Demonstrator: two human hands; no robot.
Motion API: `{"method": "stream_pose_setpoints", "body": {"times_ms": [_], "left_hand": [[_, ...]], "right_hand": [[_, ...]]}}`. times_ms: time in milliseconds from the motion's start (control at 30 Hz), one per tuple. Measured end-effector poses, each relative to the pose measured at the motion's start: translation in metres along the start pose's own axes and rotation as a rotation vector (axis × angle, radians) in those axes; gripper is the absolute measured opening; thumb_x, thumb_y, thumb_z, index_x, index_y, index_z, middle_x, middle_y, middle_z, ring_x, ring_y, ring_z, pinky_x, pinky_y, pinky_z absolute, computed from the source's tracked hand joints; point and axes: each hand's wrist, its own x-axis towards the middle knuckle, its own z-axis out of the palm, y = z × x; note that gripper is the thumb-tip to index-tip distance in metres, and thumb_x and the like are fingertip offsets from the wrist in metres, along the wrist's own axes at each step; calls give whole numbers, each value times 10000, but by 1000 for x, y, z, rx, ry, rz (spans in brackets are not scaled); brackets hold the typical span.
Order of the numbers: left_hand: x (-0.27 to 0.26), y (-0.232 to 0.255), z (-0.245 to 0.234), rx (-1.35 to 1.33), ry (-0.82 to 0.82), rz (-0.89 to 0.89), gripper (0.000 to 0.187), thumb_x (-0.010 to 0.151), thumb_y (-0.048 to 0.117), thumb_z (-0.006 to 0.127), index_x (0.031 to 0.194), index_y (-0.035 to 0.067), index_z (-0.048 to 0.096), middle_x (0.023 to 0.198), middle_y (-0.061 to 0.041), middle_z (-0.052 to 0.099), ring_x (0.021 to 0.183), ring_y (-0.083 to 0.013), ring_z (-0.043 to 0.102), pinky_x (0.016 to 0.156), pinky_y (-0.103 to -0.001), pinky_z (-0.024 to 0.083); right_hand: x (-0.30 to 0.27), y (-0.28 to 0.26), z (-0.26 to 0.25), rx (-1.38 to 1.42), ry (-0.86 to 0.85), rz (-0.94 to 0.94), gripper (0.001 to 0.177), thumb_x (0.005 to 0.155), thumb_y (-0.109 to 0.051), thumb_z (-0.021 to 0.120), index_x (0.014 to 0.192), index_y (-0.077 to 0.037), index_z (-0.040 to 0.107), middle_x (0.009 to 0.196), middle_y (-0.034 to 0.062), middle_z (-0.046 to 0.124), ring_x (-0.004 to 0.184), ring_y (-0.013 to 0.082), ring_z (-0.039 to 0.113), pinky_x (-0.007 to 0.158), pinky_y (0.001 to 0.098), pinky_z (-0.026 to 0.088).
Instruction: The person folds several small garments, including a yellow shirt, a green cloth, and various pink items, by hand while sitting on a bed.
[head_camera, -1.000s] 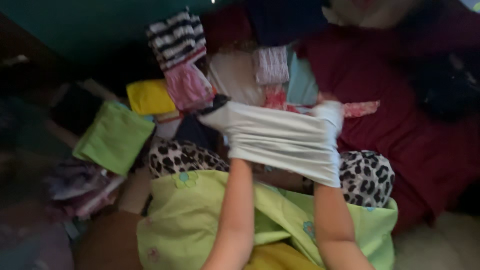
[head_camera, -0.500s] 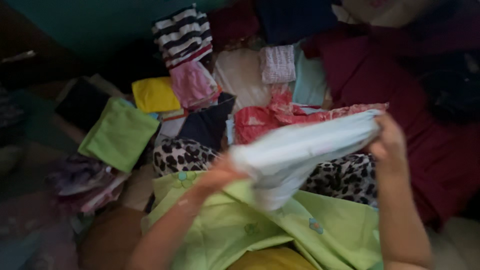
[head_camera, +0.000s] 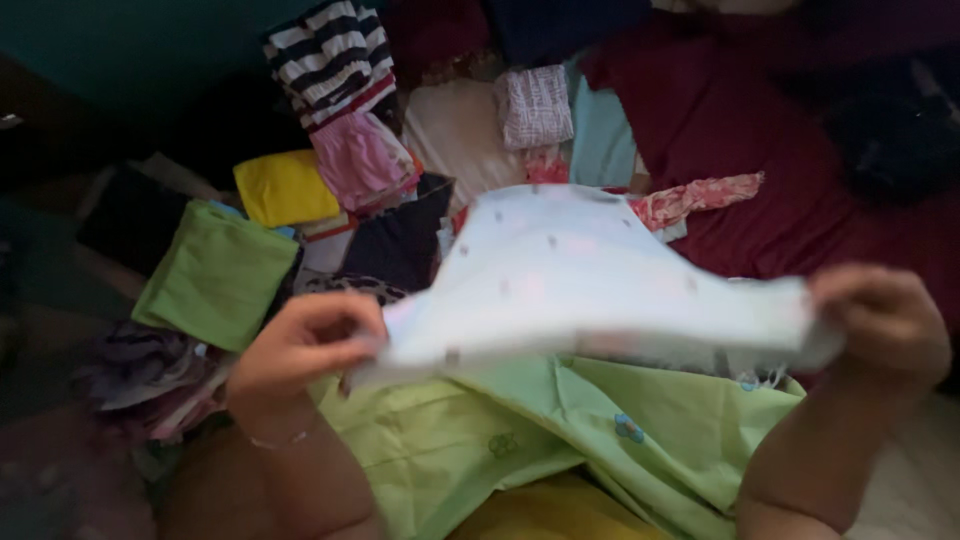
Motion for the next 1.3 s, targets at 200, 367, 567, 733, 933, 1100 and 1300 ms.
{"method": "stream_pose_setpoints", "body": {"times_ms": [200, 367, 567, 733, 933, 1100, 1300], "left_hand": [[134, -68, 1, -433, 350, 171, 510, 1041, 121, 683, 1506, -4, 517, 1130, -53, 634, 950, -103, 612, 841, -277, 505], [224, -186, 29, 501, 551, 438, 634, 889, 119, 712, 1465, 26, 464, 1298, -157, 632, 1120, -304, 638, 966, -395, 529], [176, -333, 47, 896, 151, 30, 450, 815, 127, 737, 1251, 72, 643, 1261, -203, 659, 1178, -394, 634, 1011, -447, 510], [190, -349, 57, 1339, 234, -155, 160, 957, 87, 560, 1075, 83, 669, 1123, -163, 721, 1044, -404, 689, 913, -589, 475], [193, -322, 49, 1240, 180, -59, 206, 849, 50, 620, 1022, 133, 695, 893, -195, 714, 908, -404, 700, 802, -500, 539], [197, -260, 35, 670, 423, 311, 256, 872, 62, 684, 1120, 87, 622, 825, -187, 649, 719, -333, 661, 684, -419, 528], [194, -254, 25, 436, 23, -136, 400, 843, 130, 832, 1176, 90, 615, 906, -153, 646, 775, -252, 616, 694, -414, 517]], "right_hand": [[58, 83, 14, 358, -56, 119, 260, 1033, -56, 562, 1286, 3, 572, 1008, 100, 656, 816, 173, 605, 777, 315, 488], [106, 204, 68, -237, 95, 93, 555, 931, -16, 513, 1485, -18, 474, 1199, 59, 687, 1062, 136, 667, 934, 282, 536], [24, 268, 96, -469, -357, 612, 323, 874, -236, 748, 1110, -49, 631, 934, 141, 710, 832, 231, 673, 720, 369, 541], [8, 250, 150, -922, -602, 206, 487, 704, -315, 885, 1065, -87, 651, 1002, 136, 690, 937, 309, 673, 772, 459, 552], [-1, 282, 169, -1450, -563, 183, 256, 816, -200, 679, 1070, -208, 707, 1134, 154, 653, 1035, 367, 666, 869, 546, 523], [27, 292, 129, -949, -104, 275, 199, 887, -136, 649, 1085, -139, 629, 990, 130, 635, 868, 282, 629, 732, 455, 500], [44, 278, 75, -214, 284, 333, 153, 939, -38, 644, 1081, -53, 588, 890, 44, 624, 752, 125, 577, 618, 291, 475]]}}
